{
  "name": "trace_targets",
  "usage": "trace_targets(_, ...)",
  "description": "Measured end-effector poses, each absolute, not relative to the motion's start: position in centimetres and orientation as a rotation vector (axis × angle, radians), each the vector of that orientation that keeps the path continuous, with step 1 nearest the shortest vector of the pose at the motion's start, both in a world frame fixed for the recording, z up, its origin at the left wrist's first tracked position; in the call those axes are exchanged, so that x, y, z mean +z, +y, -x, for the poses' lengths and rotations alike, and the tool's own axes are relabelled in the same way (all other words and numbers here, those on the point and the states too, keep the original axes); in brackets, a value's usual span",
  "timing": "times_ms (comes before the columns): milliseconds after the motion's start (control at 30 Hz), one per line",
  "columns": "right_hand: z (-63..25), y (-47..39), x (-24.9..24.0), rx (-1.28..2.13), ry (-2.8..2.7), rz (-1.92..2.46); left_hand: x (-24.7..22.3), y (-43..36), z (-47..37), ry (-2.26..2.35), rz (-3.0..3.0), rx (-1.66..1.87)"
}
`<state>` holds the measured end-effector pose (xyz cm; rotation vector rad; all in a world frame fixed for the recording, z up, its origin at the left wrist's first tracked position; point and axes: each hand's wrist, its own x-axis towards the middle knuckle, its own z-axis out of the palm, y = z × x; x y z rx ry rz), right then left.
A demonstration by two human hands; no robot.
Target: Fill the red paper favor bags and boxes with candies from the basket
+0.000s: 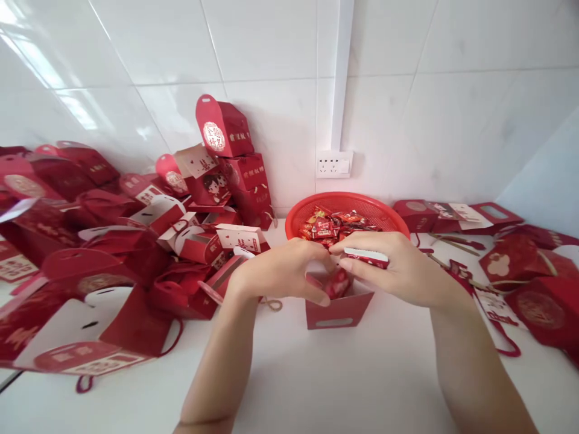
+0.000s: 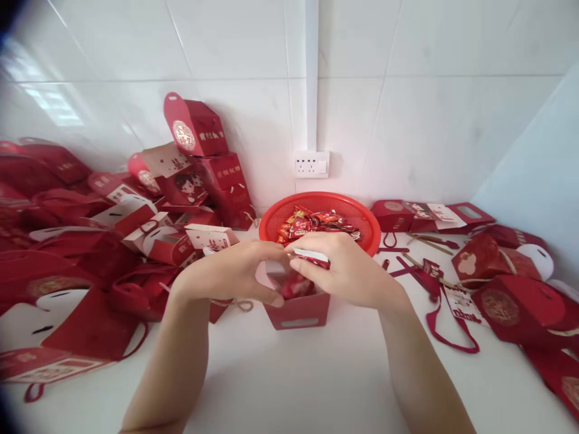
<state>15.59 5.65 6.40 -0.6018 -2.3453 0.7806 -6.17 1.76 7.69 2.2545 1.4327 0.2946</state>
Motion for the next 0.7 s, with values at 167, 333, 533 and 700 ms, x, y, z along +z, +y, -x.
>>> trace_targets(167, -15.4, 5.5, 6.8, 0.646, -2.181, 0.494, 7.7, 1.7, 6.0, 1.408, -2.207, 0.316)
trace_targets(333, -15.5, 5.2, 7.1, 0.708, -2.124, 0.507, 7.5, 1.5, 5.2, 1.31, -2.243, 0.34)
trace_targets(533, -16.2, 5.0, 7.3, 0.753, -2.082, 0.521, 7.1, 1.3, 4.4, 1.184, -2.358, 0.366)
trace_targets(700, -16.6, 4.5, 7.7, 0.91, -2.149, 0.382, 6.6, 0.7, 3.7, 1.067, -2.499, 0.399)
